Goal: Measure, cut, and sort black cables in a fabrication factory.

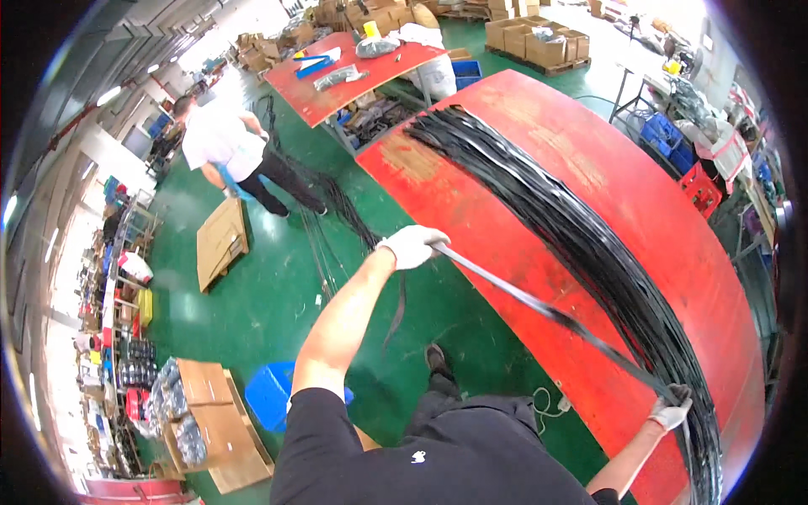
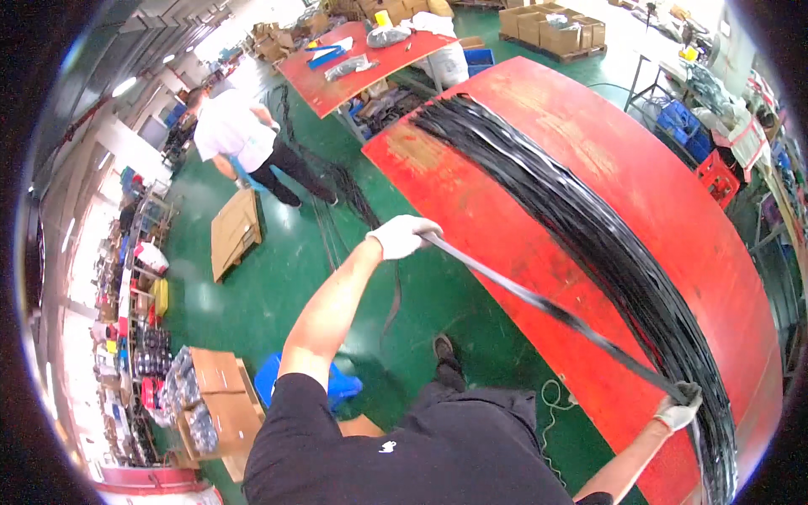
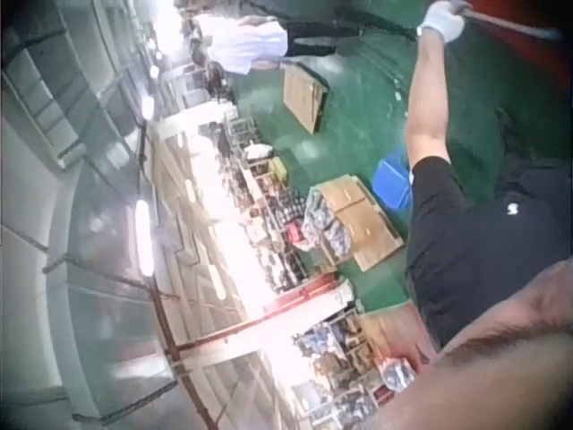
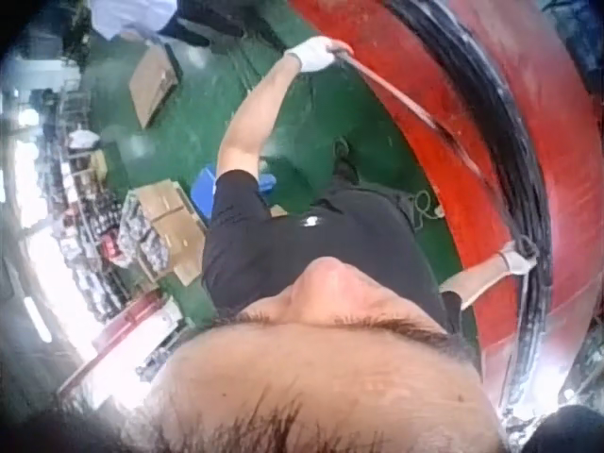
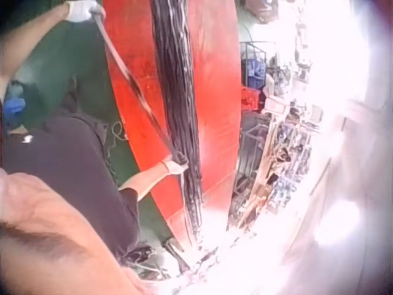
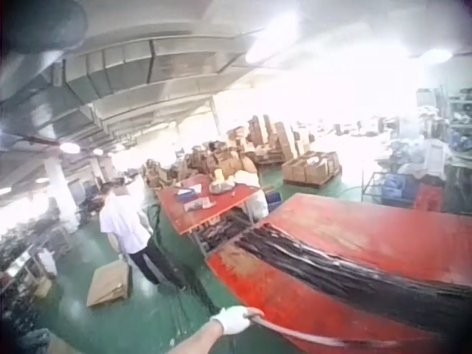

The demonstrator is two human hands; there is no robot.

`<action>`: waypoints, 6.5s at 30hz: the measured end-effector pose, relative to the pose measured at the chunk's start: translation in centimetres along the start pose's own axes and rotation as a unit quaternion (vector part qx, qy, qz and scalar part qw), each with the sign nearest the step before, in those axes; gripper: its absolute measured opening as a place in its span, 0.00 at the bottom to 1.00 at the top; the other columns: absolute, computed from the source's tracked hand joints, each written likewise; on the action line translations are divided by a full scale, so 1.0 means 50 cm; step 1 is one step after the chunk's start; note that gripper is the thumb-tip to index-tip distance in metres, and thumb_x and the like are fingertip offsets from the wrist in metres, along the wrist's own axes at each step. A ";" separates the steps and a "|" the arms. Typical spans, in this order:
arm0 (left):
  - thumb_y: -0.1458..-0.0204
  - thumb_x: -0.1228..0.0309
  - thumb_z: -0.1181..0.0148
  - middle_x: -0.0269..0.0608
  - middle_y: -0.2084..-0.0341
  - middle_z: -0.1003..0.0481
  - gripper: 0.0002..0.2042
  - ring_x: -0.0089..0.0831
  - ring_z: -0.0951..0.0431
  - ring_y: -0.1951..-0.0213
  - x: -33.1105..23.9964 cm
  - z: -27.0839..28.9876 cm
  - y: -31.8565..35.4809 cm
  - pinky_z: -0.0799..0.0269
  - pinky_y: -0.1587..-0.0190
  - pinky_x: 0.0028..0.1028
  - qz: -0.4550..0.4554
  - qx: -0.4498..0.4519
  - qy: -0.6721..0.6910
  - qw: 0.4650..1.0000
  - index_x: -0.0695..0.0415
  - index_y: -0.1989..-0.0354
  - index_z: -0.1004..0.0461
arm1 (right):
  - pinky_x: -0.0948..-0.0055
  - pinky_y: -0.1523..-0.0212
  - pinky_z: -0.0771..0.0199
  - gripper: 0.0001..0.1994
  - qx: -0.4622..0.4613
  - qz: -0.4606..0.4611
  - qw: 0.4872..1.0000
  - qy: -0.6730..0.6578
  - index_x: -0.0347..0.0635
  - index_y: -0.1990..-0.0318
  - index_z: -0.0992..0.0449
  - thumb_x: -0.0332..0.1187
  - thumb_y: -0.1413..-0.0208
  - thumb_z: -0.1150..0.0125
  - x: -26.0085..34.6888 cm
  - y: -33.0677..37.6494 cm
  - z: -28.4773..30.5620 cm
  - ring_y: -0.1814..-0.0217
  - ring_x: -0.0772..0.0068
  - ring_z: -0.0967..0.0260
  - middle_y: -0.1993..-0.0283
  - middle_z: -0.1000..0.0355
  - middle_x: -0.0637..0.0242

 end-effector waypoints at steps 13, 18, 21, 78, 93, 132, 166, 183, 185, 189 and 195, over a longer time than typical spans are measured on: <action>0.43 0.77 0.49 0.47 0.52 0.16 0.22 0.42 0.16 0.51 0.373 0.288 -0.220 0.23 0.46 0.37 -0.065 0.132 -0.030 0.989 0.54 0.39 0.23 | 0.63 0.57 0.16 0.20 -0.009 -0.097 0.992 -0.077 0.38 0.45 0.20 0.44 0.24 0.54 -0.414 0.202 -0.275 0.58 0.63 0.20 0.53 0.18 0.61; 0.39 0.70 0.43 0.47 0.55 0.16 0.18 0.40 0.16 0.56 0.530 0.379 -0.292 0.22 0.49 0.37 -0.033 0.139 -0.028 0.989 0.55 0.40 0.22 | 0.57 0.58 0.17 0.19 -0.077 -0.114 0.984 -0.111 0.37 0.49 0.19 0.41 0.26 0.53 -0.522 0.084 -0.223 0.60 0.60 0.20 0.57 0.18 0.60; 0.36 0.64 0.41 0.46 0.58 0.16 0.17 0.38 0.16 0.59 0.639 0.428 -0.315 0.21 0.51 0.37 -0.045 0.150 -0.039 0.987 0.54 0.42 0.20 | 0.57 0.57 0.17 0.19 -0.156 -0.109 0.975 -0.111 0.35 0.53 0.18 0.41 0.27 0.51 -0.640 0.080 -0.231 0.62 0.57 0.21 0.59 0.18 0.58; 0.43 0.51 0.35 0.48 0.59 0.15 0.19 0.46 0.15 0.53 1.317 0.513 -0.805 0.22 0.49 0.41 0.064 0.313 0.005 0.947 0.52 0.54 0.13 | 0.65 0.45 0.24 0.24 0.555 -0.407 0.442 0.576 0.39 0.44 0.20 0.52 0.33 0.41 -2.023 1.025 -1.627 0.52 0.63 0.22 0.54 0.19 0.61; 0.48 0.54 0.27 0.50 0.49 0.19 0.25 0.48 0.20 0.44 1.497 0.454 -0.691 0.25 0.40 0.42 0.286 -0.122 0.128 0.942 0.53 0.45 0.19 | 0.61 0.48 0.22 0.18 0.557 -0.236 0.390 0.695 0.42 0.54 0.15 0.46 0.35 0.40 -2.170 1.072 -1.615 0.52 0.56 0.18 0.58 0.16 0.56; 0.41 0.63 0.30 0.43 0.50 0.15 0.17 0.33 0.17 0.50 1.397 0.382 -0.698 0.26 0.41 0.31 0.398 -0.202 0.274 0.852 0.54 0.45 0.15 | 0.57 0.44 0.21 0.14 0.226 0.024 0.563 0.794 0.43 0.52 0.16 0.41 0.36 0.38 -1.481 0.830 -1.197 0.46 0.50 0.20 0.50 0.17 0.54; 0.38 0.75 0.35 0.46 0.55 0.14 0.12 0.34 0.17 0.55 1.477 0.303 -0.710 0.24 0.45 0.33 0.361 -0.329 0.346 0.801 0.64 0.48 0.17 | 0.62 0.61 0.21 0.17 0.036 -0.305 0.653 0.692 0.38 0.48 0.17 0.42 0.35 0.38 -1.328 0.988 -0.838 0.63 0.65 0.21 0.60 0.18 0.58; 0.40 0.57 0.37 0.42 0.48 0.17 0.16 0.43 0.19 0.43 1.450 0.348 -0.672 0.26 0.38 0.37 0.405 -0.241 0.245 0.847 0.46 0.47 0.15 | 0.68 0.58 0.21 0.17 0.157 -0.308 0.641 0.685 0.33 0.48 0.17 0.38 0.36 0.35 -1.427 0.986 -0.917 0.61 0.71 0.22 0.61 0.18 0.62; 0.40 0.57 0.37 0.43 0.49 0.17 0.16 0.44 0.19 0.43 1.439 0.356 -0.678 0.26 0.39 0.38 0.394 -0.223 0.218 0.864 0.45 0.47 0.15 | 0.70 0.58 0.20 0.18 0.149 -0.318 0.646 0.678 0.32 0.48 0.16 0.39 0.35 0.34 -1.441 1.001 -0.942 0.62 0.73 0.23 0.61 0.18 0.63; 0.40 0.57 0.38 0.43 0.50 0.16 0.15 0.46 0.18 0.45 1.437 0.356 -0.675 0.24 0.41 0.40 0.397 -0.226 0.214 0.864 0.44 0.47 0.16 | 0.65 0.74 0.23 0.17 0.105 -0.369 0.674 0.631 0.36 0.43 0.22 0.36 0.33 0.40 -1.468 1.000 -0.970 0.72 0.69 0.27 0.67 0.24 0.64; 0.39 0.56 0.39 0.43 0.52 0.16 0.14 0.47 0.17 0.47 1.441 0.360 -0.689 0.23 0.43 0.43 0.411 -0.215 0.185 0.866 0.42 0.49 0.16 | 0.67 0.72 0.23 0.15 0.145 -0.344 0.686 0.624 0.37 0.44 0.21 0.35 0.31 0.41 -1.480 0.994 -0.987 0.72 0.72 0.27 0.67 0.25 0.65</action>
Point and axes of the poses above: each hand's wrist, its own y-axis away from the middle knuckle, its own z-axis out of the back of the hand, x = y × z, the point moved 3 cm from there along -y, towards the middle knuckle
